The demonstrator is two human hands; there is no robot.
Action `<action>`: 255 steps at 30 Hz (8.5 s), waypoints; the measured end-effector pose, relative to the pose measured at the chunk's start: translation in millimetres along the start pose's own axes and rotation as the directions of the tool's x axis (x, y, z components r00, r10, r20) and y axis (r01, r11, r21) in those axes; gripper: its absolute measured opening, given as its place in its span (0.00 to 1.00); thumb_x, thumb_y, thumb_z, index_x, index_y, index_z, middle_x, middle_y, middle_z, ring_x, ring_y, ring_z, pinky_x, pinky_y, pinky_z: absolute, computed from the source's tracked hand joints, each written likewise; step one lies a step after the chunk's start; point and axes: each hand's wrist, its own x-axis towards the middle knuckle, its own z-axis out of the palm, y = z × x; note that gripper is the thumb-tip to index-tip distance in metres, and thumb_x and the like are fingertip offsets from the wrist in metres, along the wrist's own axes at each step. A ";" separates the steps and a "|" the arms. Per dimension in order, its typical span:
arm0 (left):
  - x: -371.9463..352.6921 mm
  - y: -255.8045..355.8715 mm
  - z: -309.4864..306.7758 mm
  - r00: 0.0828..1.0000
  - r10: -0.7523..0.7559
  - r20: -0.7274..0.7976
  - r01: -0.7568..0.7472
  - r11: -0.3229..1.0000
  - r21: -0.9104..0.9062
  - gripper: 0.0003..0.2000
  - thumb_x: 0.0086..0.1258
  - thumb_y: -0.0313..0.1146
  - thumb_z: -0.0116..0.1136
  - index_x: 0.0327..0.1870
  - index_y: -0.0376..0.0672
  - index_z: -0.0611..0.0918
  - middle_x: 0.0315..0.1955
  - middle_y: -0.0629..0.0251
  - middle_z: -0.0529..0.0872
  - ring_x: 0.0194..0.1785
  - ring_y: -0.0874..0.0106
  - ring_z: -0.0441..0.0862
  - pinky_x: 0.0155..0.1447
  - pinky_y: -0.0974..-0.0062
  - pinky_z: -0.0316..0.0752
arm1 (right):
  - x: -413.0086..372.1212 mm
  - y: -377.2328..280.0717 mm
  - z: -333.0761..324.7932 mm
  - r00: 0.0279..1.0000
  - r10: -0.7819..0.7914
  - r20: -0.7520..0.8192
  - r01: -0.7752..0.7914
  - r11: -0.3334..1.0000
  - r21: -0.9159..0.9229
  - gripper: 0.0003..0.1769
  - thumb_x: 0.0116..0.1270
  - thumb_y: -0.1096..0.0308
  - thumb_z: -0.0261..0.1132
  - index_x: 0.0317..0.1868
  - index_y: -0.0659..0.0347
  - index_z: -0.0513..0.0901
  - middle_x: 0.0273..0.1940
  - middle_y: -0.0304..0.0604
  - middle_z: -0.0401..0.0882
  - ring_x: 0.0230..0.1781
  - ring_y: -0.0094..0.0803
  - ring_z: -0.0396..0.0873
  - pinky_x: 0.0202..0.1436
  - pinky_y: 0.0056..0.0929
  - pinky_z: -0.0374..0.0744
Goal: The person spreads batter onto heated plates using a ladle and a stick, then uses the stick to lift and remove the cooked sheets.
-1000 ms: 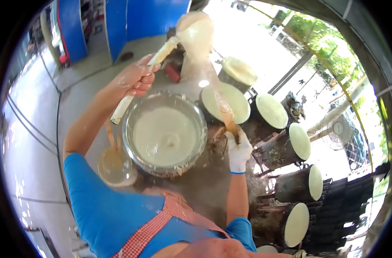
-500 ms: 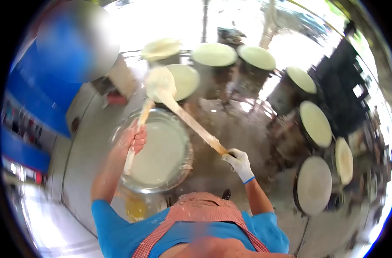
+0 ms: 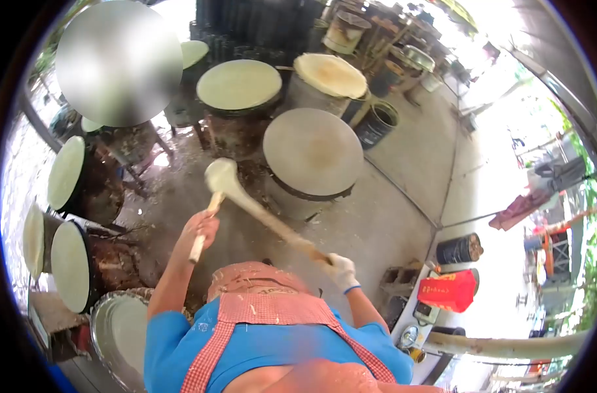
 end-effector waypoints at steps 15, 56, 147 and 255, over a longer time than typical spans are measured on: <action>422.9 42.0 61.6 0.888 0.446 0.113 0.064 -0.363 0.929 0.32 0.62 0.28 0.47 0.70 0.59 0.60 0.25 0.55 0.78 0.20 0.62 0.77 0.20 0.62 0.71 | 141.3 -7.3 -3.9 0.803 0.302 -0.514 -0.421 0.897 -0.132 0.23 0.58 0.64 0.66 0.55 0.56 0.79 0.33 0.42 0.85 0.31 0.28 0.82 0.32 0.27 0.77; 175.1 154.4 32.2 0.884 0.422 0.202 0.153 -0.669 0.728 0.38 0.54 0.23 0.49 0.72 0.55 0.58 0.59 0.56 0.75 0.50 0.60 0.81 0.52 0.72 0.73 | 228.3 -7.5 -34.2 0.822 0.569 0.015 -0.253 0.341 0.906 0.16 0.55 0.63 0.68 0.42 0.63 0.85 0.19 0.33 0.73 0.10 0.23 0.63 0.12 0.25 0.59; -133.3 191.5 -74.1 0.991 -0.114 -0.070 0.133 0.894 0.427 0.13 0.71 0.34 0.44 0.55 0.51 0.69 0.15 0.69 0.63 0.11 0.79 0.58 0.10 0.79 0.59 | 84.0 -167.0 116.7 0.561 0.628 -0.539 -0.462 0.778 0.426 0.15 0.63 0.53 0.59 0.42 0.53 0.83 0.32 0.53 0.81 0.35 0.53 0.80 0.38 0.46 0.77; 98.8 172.2 43.4 0.846 -0.456 -0.276 0.477 0.879 0.013 0.08 0.73 0.38 0.46 0.34 0.45 0.69 0.16 0.74 0.61 0.13 0.84 0.58 0.11 0.83 0.60 | 139.3 -188.6 128.4 0.708 0.084 -0.701 -0.102 0.995 0.015 0.17 0.57 0.62 0.68 0.44 0.59 0.81 0.40 0.52 0.83 0.32 0.44 0.82 0.34 0.37 0.78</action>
